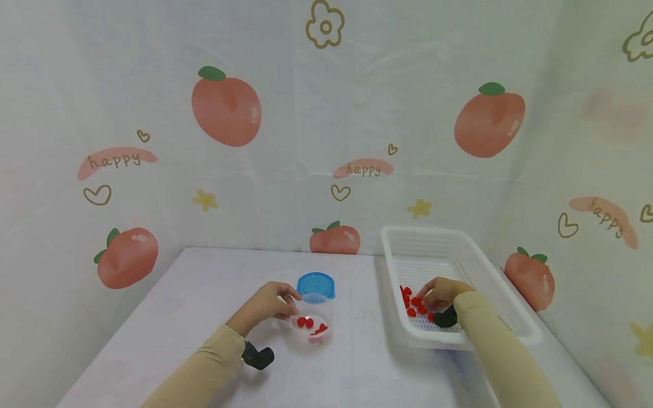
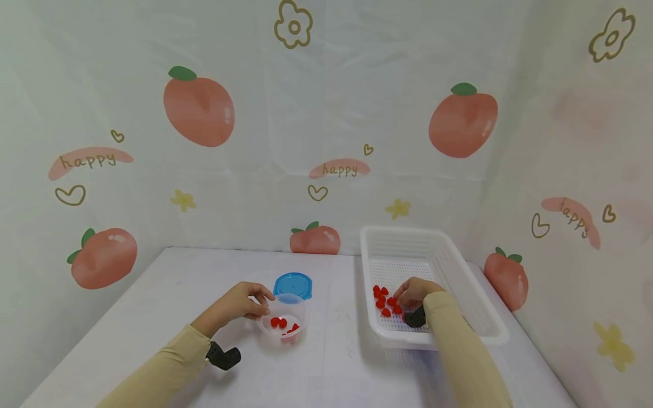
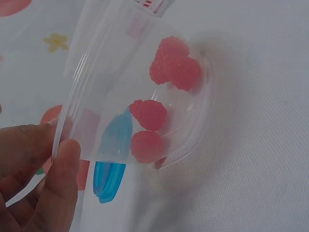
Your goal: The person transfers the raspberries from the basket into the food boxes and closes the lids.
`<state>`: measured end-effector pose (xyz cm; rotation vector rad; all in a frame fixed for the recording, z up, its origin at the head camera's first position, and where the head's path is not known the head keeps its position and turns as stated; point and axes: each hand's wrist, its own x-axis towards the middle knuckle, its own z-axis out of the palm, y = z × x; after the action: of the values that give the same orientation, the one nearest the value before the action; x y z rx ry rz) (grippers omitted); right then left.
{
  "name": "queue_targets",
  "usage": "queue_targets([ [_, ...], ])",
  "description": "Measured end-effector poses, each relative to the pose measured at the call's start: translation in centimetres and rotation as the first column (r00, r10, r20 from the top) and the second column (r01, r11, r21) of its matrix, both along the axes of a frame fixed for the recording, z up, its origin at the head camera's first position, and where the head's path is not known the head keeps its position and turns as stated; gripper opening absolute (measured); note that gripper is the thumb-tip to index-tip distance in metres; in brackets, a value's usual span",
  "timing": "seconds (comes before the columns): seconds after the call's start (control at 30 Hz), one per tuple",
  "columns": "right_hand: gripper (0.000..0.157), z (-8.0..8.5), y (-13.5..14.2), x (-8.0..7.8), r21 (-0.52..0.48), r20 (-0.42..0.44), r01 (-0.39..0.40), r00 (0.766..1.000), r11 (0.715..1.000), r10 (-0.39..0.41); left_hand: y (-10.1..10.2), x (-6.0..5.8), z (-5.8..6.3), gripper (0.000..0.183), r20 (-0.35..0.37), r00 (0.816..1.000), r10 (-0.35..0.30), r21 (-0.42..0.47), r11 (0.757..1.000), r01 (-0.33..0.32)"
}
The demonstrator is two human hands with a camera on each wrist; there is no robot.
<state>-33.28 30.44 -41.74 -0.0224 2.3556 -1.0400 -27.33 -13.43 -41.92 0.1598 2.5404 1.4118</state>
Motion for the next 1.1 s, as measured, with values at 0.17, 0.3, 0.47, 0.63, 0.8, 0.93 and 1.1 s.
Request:
queue_targets([
  [0.17,0.020,0.1,-0.2,0.0,0.042,-0.009,0.003,1.000,0.999,-0.003,0.0,0.1,0.0,0.026,0.000,1.000,0.001,-0.002,1.000,-0.001],
  [0.3,0.018,0.1,-0.3,0.0,0.067,-0.012,0.025,1.000,0.997,-0.024,-0.1,0.1,0.0,0.026,-0.005,1.000,0.000,-0.008,1.000,0.000],
  [0.47,0.017,0.0,-0.2,-0.2,0.072,-0.017,0.022,1.000,0.997,-0.020,-0.1,0.1,0.0,0.026,-0.003,1.000,-0.004,-0.008,1.000,0.004],
  [0.63,0.020,0.0,0.2,-0.5,-0.006,-0.025,0.048,0.999,0.999,-0.048,-0.1,0.1,0.1,0.026,0.002,1.000,-0.007,-0.004,1.000,0.007],
  [0.8,0.025,-0.1,0.6,-1.0,-0.201,-0.039,0.065,0.996,0.977,-0.075,-0.1,0.1,0.0,0.026,0.000,1.000,-0.008,-0.003,1.000,0.008],
  [0.93,0.026,0.4,0.9,-1.1,-0.327,-0.082,0.032,0.995,0.944,-0.062,-0.2,0.0,0.0,0.026,0.002,1.000,-0.016,0.004,1.000,0.016],
  [1.1,0.028,1.9,1.4,-0.9,-0.464,-0.137,-0.001,0.988,0.886,-0.070,-0.3,-0.1,-0.1,0.027,-0.002,1.000,-0.020,0.006,1.000,0.020],
])
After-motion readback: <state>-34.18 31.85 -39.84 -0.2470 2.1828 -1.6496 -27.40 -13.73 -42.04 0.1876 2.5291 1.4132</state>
